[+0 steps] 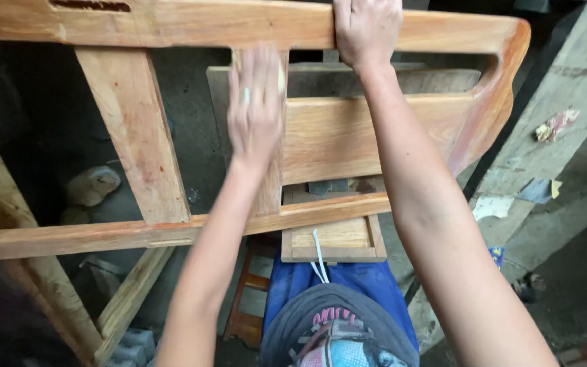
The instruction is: The person sands the surface of a wooden chair backrest using a sanding block. They work on the top rail, side rails, and the curved upper section of the frame, moving the sanding block back and forth along the grain.
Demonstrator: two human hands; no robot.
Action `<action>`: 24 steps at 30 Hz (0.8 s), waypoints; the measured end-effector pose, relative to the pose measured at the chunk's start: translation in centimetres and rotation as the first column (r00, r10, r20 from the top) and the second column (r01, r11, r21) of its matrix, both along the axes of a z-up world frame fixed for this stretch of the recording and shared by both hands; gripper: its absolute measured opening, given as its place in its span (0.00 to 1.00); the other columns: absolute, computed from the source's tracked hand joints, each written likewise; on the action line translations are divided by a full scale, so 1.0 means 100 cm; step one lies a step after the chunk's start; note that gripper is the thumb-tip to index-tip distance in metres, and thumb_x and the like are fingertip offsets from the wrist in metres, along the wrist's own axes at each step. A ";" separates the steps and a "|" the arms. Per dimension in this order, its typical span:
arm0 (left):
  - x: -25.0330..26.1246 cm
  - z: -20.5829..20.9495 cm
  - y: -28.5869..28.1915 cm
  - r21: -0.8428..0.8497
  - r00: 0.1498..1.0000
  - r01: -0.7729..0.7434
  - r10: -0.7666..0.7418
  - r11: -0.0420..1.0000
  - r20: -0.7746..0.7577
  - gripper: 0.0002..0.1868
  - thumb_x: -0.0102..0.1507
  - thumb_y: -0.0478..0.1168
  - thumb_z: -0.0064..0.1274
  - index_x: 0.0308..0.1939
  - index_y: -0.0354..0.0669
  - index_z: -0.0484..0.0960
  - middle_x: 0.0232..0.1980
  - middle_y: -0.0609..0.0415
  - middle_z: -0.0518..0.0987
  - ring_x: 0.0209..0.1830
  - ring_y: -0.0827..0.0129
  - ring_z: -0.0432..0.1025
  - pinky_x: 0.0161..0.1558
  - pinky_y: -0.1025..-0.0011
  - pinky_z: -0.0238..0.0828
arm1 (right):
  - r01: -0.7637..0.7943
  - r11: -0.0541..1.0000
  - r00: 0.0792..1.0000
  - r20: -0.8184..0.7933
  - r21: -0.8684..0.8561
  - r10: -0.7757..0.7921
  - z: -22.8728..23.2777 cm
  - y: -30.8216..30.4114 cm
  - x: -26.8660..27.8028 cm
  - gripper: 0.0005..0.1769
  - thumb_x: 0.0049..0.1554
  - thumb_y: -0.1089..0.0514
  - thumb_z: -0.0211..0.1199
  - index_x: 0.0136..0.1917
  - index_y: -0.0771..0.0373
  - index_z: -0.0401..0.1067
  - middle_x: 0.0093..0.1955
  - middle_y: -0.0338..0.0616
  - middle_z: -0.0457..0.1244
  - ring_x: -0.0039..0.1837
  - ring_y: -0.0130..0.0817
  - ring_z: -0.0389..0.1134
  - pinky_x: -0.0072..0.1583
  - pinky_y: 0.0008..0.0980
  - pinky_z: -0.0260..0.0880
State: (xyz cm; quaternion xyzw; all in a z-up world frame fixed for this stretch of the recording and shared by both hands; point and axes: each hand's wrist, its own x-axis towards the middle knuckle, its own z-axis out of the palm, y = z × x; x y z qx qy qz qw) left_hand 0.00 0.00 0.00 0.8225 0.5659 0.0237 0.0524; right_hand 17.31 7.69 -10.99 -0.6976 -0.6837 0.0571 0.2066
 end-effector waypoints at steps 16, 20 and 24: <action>0.022 -0.021 -0.031 -0.079 0.996 0.057 -0.062 0.995 -0.069 0.23 0.57 0.30 0.41 0.57 0.37 0.62 0.60 0.49 0.62 0.62 0.54 0.53 0.60 0.56 0.49 | 0.009 0.997 1.000 -0.030 0.080 -0.006 0.009 0.001 0.002 0.19 0.52 0.48 0.45 0.24 0.55 0.61 0.24 0.44 0.56 0.29 0.48 0.56 0.33 0.42 0.53; 0.021 -0.017 -0.027 -0.023 0.998 -0.020 0.019 1.000 -0.063 0.19 0.62 0.35 0.39 0.57 0.39 0.64 0.61 0.52 0.60 0.62 0.61 0.54 0.61 0.61 0.44 | -0.005 0.999 0.998 -0.062 0.053 0.009 0.009 -0.001 0.003 0.19 0.52 0.49 0.45 0.23 0.57 0.61 0.23 0.46 0.56 0.27 0.49 0.56 0.31 0.43 0.52; -0.009 0.014 -0.105 -0.176 0.998 -0.039 0.029 0.984 -0.061 0.23 0.58 0.34 0.38 0.58 0.37 0.61 0.62 0.46 0.59 0.63 0.57 0.51 0.59 0.55 0.49 | -0.043 0.995 0.996 -0.076 0.087 0.050 0.023 0.004 0.003 0.18 0.52 0.53 0.45 0.22 0.56 0.59 0.23 0.44 0.57 0.28 0.47 0.57 0.35 0.41 0.53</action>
